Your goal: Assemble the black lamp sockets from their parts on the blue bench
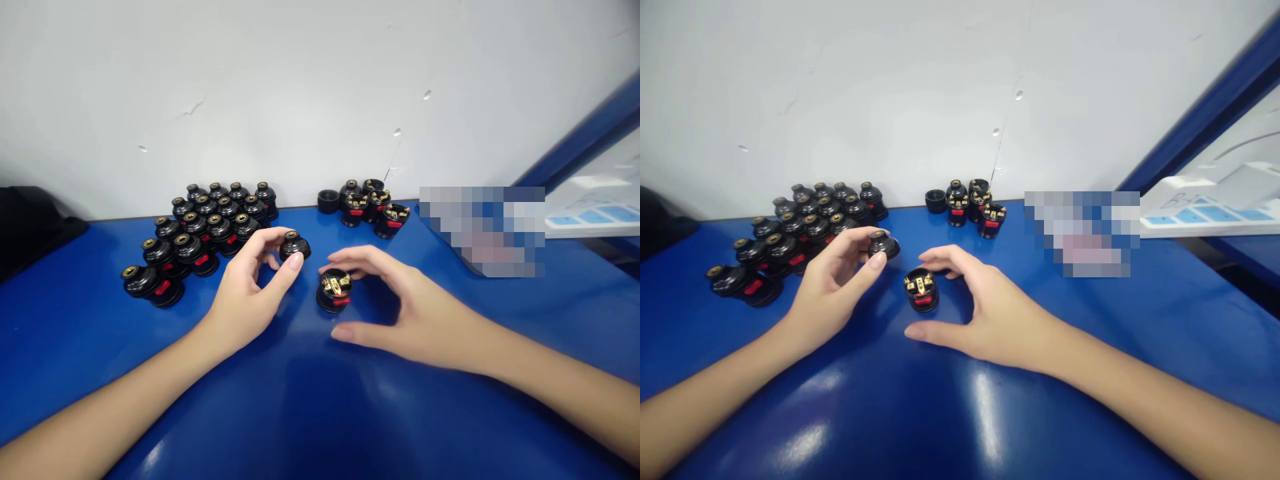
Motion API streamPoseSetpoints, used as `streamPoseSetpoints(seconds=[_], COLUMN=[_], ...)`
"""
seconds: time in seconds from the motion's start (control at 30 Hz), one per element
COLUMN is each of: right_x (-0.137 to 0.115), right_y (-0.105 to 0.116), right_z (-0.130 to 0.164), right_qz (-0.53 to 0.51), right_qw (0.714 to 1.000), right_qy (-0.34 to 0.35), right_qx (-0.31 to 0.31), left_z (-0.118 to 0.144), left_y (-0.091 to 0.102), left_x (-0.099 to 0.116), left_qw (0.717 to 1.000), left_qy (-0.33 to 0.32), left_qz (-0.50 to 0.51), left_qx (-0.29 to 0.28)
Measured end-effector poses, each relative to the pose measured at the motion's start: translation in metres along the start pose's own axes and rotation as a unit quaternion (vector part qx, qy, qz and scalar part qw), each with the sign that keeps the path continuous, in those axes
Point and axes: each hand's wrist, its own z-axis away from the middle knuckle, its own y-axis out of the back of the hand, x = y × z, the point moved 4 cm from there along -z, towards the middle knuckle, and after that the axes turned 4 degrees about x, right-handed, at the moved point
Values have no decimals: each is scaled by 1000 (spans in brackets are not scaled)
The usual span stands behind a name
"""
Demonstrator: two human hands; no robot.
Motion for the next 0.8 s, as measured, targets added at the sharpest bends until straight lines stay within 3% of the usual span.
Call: streamPoseSetpoints(seconds=[0.2, 0.4, 0.63, 0.8], right_x=[-2, -8, -1, -4], right_y=[-2, 3, 1, 4], right_z=[-2, 1, 5, 5], right_qz=[8, 80, 45, 76], right_qw=[998, 986, 990, 977], right_qy=[50, 130, 88, 151], right_qx=[27, 68, 100, 128], left_z=[0, 2, 5, 5], left_y=[-1, -5, -6, -8], left_x=[6, 11, 10, 9], left_qw=[999, 997, 995, 992], left_qy=[1, 1, -5, -7], left_qz=[44, 64, 5, -17], left_qx=[-18, -51, -96, -126])
